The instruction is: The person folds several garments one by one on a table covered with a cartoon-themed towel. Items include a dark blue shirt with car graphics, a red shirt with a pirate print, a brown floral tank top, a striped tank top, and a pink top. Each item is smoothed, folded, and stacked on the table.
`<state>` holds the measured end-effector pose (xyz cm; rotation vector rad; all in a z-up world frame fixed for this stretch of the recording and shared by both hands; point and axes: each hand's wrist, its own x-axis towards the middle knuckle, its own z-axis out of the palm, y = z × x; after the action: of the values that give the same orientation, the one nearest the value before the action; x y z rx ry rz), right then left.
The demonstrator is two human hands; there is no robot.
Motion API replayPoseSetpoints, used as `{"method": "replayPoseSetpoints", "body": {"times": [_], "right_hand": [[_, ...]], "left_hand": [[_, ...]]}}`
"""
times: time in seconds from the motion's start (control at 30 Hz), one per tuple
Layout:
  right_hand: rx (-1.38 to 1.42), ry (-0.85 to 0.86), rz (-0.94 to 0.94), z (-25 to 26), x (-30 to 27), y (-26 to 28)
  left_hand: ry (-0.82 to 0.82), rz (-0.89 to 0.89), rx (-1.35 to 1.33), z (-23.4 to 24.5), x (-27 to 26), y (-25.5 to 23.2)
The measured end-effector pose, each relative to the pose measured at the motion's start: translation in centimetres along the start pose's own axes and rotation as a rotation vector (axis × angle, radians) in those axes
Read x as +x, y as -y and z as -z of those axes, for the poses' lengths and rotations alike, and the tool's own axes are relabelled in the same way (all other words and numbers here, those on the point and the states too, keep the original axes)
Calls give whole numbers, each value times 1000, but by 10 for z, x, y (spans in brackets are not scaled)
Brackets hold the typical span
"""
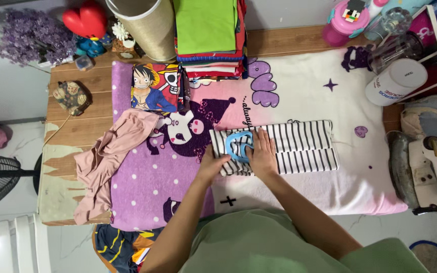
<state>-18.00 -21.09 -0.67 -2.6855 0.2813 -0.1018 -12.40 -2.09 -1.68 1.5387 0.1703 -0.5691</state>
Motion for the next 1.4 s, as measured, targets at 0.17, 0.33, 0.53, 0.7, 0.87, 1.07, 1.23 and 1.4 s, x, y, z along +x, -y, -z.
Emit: {"method": "replayPoseSetpoints", "body": {"times": [0.17, 0.33, 0.53, 0.7, 0.87, 1.07, 1.23, 1.4], "right_hand": [[364, -68, -233, 5, 10, -15], [198, 14, -269, 34, 21, -43], [297, 230, 93, 39, 16, -46], [512, 421, -263, 37, 19, -58], [344, 309, -258, 59, 15, -90], [866, -56, -247, 25, -1, -57], [484, -160, -36, 34, -14, -23], [607, 104, -196, 74, 3, 7]], "left_hand": [[-11, -135, 283, -32, -19, -34], [-16, -23, 413, -25, -12, -31], [-28, 3, 446, 30, -1, 2], [15, 168, 260, 32, 3, -5], [42, 137, 213, 23, 6, -11], [57, 184, 295, 12, 17, -5], [81, 62, 261, 0, 13, -23], [37, -38, 297, -48, -15, -52]]}}
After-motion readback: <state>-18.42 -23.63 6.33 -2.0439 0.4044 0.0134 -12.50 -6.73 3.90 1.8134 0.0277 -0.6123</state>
